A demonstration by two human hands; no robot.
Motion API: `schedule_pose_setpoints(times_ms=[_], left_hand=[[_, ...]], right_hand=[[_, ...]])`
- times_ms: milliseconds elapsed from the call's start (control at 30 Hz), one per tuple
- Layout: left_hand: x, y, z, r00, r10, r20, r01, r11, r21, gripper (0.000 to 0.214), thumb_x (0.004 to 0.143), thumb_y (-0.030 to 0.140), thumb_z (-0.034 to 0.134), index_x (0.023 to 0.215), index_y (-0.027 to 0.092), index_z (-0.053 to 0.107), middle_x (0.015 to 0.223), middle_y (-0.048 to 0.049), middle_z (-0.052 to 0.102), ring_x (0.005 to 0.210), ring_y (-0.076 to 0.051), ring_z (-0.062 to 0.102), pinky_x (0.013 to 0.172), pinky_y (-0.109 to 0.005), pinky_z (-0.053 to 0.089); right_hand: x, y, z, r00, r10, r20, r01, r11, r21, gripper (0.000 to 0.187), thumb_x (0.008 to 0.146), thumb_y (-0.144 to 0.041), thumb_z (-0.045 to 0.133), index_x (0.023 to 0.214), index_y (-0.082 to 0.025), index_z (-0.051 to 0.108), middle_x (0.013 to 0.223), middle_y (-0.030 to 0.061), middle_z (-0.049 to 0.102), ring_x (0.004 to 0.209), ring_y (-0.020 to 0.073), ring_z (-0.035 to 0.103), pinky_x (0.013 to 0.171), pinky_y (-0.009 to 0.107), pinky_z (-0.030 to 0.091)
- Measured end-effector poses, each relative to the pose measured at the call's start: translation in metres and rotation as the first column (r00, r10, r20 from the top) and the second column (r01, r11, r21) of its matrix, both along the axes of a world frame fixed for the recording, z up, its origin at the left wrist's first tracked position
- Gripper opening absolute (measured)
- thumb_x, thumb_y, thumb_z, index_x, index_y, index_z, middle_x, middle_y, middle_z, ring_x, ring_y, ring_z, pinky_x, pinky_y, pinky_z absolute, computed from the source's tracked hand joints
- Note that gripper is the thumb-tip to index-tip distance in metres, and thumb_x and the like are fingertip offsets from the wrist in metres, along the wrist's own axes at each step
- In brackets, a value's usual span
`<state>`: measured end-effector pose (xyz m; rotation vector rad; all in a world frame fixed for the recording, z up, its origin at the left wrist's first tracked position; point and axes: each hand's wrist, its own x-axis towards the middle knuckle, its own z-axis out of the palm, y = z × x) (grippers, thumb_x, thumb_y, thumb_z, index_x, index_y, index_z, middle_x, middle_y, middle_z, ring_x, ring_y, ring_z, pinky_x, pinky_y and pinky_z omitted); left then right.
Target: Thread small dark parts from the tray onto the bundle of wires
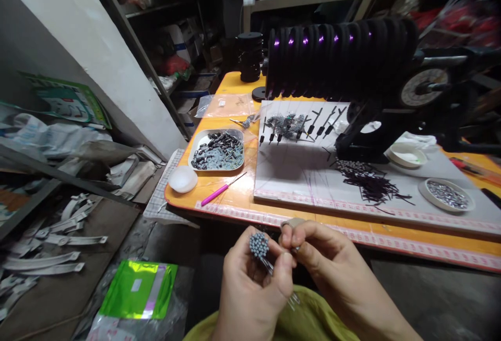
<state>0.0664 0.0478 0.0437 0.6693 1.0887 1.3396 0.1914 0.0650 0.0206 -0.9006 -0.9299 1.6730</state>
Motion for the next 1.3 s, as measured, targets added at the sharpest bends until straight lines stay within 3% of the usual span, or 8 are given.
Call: schedule_pose_setpoints(times_ms=[133, 267, 400, 633, 933, 1300], left_hand=[[0.0, 0.0, 0.001, 1.0, 0.004, -0.008, -0.004, 1.0, -0.005, 0.022, 0.066, 0.013, 0.08, 0.061, 0.015, 0.058, 0.058, 0.0041, 0.059, 0.052, -0.006, 0.053, 0.052, -0.013, 0.043], [0.0, 0.001, 0.001, 1.0, 0.011, -0.015, -0.012, 1.0, -0.002, 0.021, 0.065, 0.011, 0.079, 0.06, 0.015, 0.059, 0.057, 0.0043, 0.06, 0.053, -0.006, 0.055, 0.054, -0.012, 0.044], [0.001, 0.001, 0.002, 1.0, 0.015, -0.009, -0.015, 1.0, -0.007, 0.022, 0.064, 0.01, 0.078, 0.059, 0.016, 0.058, 0.057, 0.0049, 0.06, 0.052, -0.005, 0.054, 0.054, -0.011, 0.045], [0.001, -0.001, 0.003, 0.999, 0.046, -0.01, -0.046, 0.999, -0.017, 0.019, 0.064, 0.012, 0.079, 0.062, 0.016, 0.06, 0.057, 0.0048, 0.061, 0.051, -0.006, 0.053, 0.052, -0.014, 0.044], [0.004, -0.002, -0.001, 0.973, 0.158, -0.168, -0.143, 0.985, 0.102, 0.013, 0.063, 0.01, 0.074, 0.063, 0.019, 0.065, 0.062, 0.0027, 0.066, 0.057, -0.01, 0.059, 0.055, -0.016, 0.047], [0.002, -0.004, -0.003, 0.969, 0.152, -0.195, -0.12, 0.979, 0.166, 0.011, 0.07, 0.013, 0.071, 0.065, 0.02, 0.065, 0.063, 0.0027, 0.063, 0.057, -0.011, 0.055, 0.057, -0.018, 0.046]], right_hand=[[-0.004, 0.005, 0.008, 0.989, -0.099, 0.109, 0.094, 0.994, 0.046, 0.038, 0.068, -0.055, 0.081, 0.082, -0.019, 0.073, 0.082, 0.0066, 0.067, 0.074, 0.0196, 0.063, 0.068, 0.032, 0.056], [-0.005, 0.007, 0.011, 0.984, -0.115, 0.134, 0.105, 0.991, 0.081, 0.042, 0.067, -0.058, 0.081, 0.082, -0.02, 0.073, 0.082, 0.0067, 0.067, 0.076, 0.0203, 0.064, 0.07, 0.033, 0.057], [-0.002, 0.004, 0.006, 0.986, -0.103, 0.135, 0.094, 0.993, 0.069, 0.037, 0.069, -0.053, 0.081, 0.083, -0.02, 0.073, 0.083, 0.0068, 0.068, 0.074, 0.0194, 0.064, 0.068, 0.032, 0.057], [0.003, -0.002, 0.006, 0.997, 0.008, 0.077, -0.015, 0.996, 0.087, 0.004, 0.087, -0.028, 0.071, 0.084, -0.026, 0.072, 0.092, 0.0013, 0.066, 0.074, 0.0123, 0.065, 0.072, 0.022, 0.057], [-0.003, -0.007, 0.014, 0.966, -0.115, 0.233, 0.055, 0.967, 0.247, 0.007, 0.091, -0.026, 0.064, 0.087, -0.026, 0.069, 0.09, 0.0015, 0.066, 0.087, 0.0142, 0.064, 0.076, 0.018, 0.056], [-0.003, -0.007, 0.014, 0.942, -0.105, 0.319, 0.007, 0.955, 0.296, 0.009, 0.094, -0.028, 0.061, 0.087, -0.025, 0.066, 0.088, 0.0026, 0.065, 0.083, 0.0154, 0.064, 0.072, 0.019, 0.055]])
